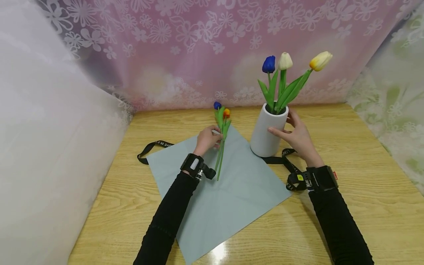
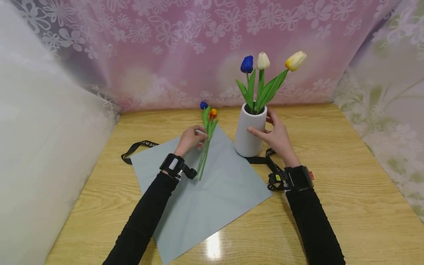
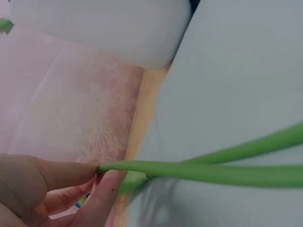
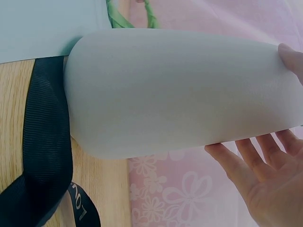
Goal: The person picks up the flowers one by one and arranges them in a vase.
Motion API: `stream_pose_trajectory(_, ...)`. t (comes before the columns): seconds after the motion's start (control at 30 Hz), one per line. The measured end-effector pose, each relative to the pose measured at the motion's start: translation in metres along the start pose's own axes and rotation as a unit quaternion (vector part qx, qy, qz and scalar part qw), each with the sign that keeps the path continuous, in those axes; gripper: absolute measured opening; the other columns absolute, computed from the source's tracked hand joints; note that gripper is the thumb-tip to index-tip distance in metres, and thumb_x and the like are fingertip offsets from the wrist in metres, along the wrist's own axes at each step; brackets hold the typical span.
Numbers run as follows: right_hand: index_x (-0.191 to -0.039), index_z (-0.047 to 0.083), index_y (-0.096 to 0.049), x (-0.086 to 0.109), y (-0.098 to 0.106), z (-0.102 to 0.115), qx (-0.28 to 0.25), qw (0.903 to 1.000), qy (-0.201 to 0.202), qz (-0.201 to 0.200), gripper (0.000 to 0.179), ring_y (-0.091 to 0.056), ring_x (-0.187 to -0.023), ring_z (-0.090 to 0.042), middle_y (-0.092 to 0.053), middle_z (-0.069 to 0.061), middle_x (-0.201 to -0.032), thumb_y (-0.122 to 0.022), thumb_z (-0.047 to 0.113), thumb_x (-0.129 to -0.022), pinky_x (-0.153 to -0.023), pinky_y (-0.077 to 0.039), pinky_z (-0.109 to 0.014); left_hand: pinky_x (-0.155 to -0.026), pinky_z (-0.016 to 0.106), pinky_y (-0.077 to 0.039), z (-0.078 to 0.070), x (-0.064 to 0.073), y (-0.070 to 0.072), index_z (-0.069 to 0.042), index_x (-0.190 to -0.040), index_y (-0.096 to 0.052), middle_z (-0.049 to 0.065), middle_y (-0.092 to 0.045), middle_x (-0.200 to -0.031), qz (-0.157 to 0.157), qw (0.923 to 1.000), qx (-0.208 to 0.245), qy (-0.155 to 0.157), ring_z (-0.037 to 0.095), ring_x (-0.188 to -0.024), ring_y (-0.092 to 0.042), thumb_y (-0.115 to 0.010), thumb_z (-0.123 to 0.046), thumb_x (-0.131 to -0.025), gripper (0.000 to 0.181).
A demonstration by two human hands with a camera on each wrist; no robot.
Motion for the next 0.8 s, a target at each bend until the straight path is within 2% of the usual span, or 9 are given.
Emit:
stream_pose_trajectory(0.2,-0.162,0.028,-0.024,0.0,0.0,0.0,0.0,1.0,0.0,0.0,0.089,-0.034,-0.144,-0.036,-0.033,-0.009,-0.161,-0.078,0.029,-0.092,-0.109,-0.038,-0.066,-0.074,0.043,-0.063,-0.01,0.004,0.0,0.002,-0.122,-0.065,0.019,-0.072,-0.097,-0.012,0.9994,0.031,-0.01,0.031,-0.085,-0.073,-0.069,-0.012,-0.098,0.027)
stream_pose_trajectory(0.3,-0.162,0.028,-0.024,0.0,0.0,-0.001,0.0,1.0,0.001,-0.001,0.089,-0.034,-0.144,-0.035,-0.033,-0.009,-0.161,-0.078,0.029,-0.091,-0.109,-0.039,-0.066,-0.076,0.044,-0.062,-0.017,0.008,-0.001,0.001,-0.125,-0.064,0.02,-0.07,-0.101,-0.015,0.9988,0.039,-0.025,0.032,-0.087,-0.072,-0.068,-0.012,-0.099,0.03)
stream_pose_trajectory(0.57,-0.162,0.028,-0.024,0.0,0.001,-0.001,0.004,1.0,0.003,-0.001,0.089,-0.035,-0.143,-0.034,-0.034,-0.007,-0.16,-0.078,0.029,-0.091,-0.109,-0.04,-0.064,-0.072,0.043,-0.063,-0.041,0.016,-0.006,-0.001,-0.126,-0.065,0.018,-0.069,-0.101,-0.04,0.9943,0.072,-0.067,0.029,-0.084,-0.074,-0.069,-0.011,-0.098,0.03)
stream_pose_trajectory(0.7,-0.161,0.026,-0.026,-0.001,0.001,0.0,0.004,1.0,0.005,-0.001,0.087,-0.036,-0.142,-0.034,-0.036,-0.008,-0.159,-0.078,0.029,-0.091,-0.108,-0.04,-0.065,-0.07,0.043,-0.063,-0.053,0.02,-0.009,-0.002,-0.125,-0.065,0.017,-0.069,-0.101,-0.046,0.9921,0.073,-0.09,0.03,-0.083,-0.074,-0.069,-0.011,-0.098,0.029)
stream_pose_trajectory(0.8,-0.161,0.026,-0.026,-0.001,0.001,-0.001,0.003,1.0,0.006,0.0,0.087,-0.036,-0.143,-0.035,-0.035,-0.008,-0.16,-0.078,0.028,-0.092,-0.108,-0.041,-0.065,-0.069,0.039,-0.063,-0.062,0.023,-0.011,-0.004,-0.125,-0.065,0.017,-0.07,-0.102,-0.05,0.9891,0.074,-0.117,0.031,-0.085,-0.074,-0.069,-0.011,-0.098,0.028)
Point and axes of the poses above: each hand's wrist, its own x-axis away from the middle knuckle, its own y-axis out of the back of the hand, z = x × y, the point moved 1 cm from there along -x, towards the middle knuckle
